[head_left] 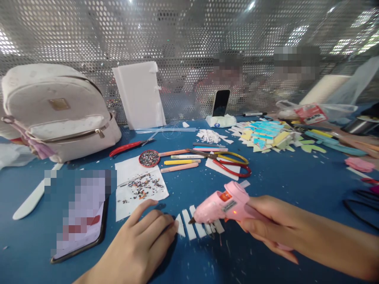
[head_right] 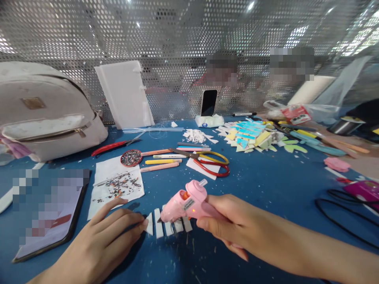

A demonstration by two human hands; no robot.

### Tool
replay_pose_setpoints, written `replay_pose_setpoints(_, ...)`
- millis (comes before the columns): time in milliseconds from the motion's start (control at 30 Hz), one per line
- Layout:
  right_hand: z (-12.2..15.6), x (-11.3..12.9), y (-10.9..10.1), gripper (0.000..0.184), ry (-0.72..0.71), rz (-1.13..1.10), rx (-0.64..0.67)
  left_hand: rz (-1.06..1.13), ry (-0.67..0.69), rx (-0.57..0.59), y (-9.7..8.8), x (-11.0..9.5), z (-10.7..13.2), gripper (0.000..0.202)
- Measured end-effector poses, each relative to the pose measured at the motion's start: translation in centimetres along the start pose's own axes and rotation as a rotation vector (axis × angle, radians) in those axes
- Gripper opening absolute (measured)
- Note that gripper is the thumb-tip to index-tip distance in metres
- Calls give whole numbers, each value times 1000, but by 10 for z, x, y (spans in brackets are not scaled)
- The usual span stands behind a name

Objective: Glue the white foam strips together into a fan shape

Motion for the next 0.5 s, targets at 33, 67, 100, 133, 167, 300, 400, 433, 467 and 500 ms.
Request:
replay_pose_setpoints(33,0,1,0,34,4,7,-8,-4,-1,0,0,0,0,34)
replay_pose_setpoints(67,-1,1,1,36,8,16,-17,-8,-2,-3,0,0,0,34)
replay_pose_setpoints(100,-1,2,1,39,10,25,-25,-8,0,-3,0,0,0,34)
replay_pose_setpoints(133,-1,3,1,41,11,33,-38,-9,3,1,0,0,0,34)
replay_pose_setpoints(167,-1,4,2,44,12,40,-48,-9,5,4,0,1,0,34)
replay_pose_setpoints(300,-1,3,3,45,21,46,-49,-7,3,-2,-1,1,-1,34)
replay_pose_setpoints(400,0,4,2,44,17,48,-49,-7,-4,-16,-2,1,-2,34)
replay_pose_setpoints(433,0,4,2,44,14,52,-53,-11,-2,-20,-2,1,-2,34)
replay_pose_setpoints(467,0,5,2,45,14,54,-55,-15,2,-22,-3,1,-2,34)
replay_pose_setpoints(500,0,6,2,46,16,53,-58,-19,5,-20,-2,0,-2,34)
Point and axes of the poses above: each hand's wrist, its own z-axis away from the middle knuckle, its own y-axis out of the palm, x = y × z, the point moved 3 cm from there along -z, towards the middle knuckle, and after that the axes turned 12 degrees about -z, right-handed, at the moved point
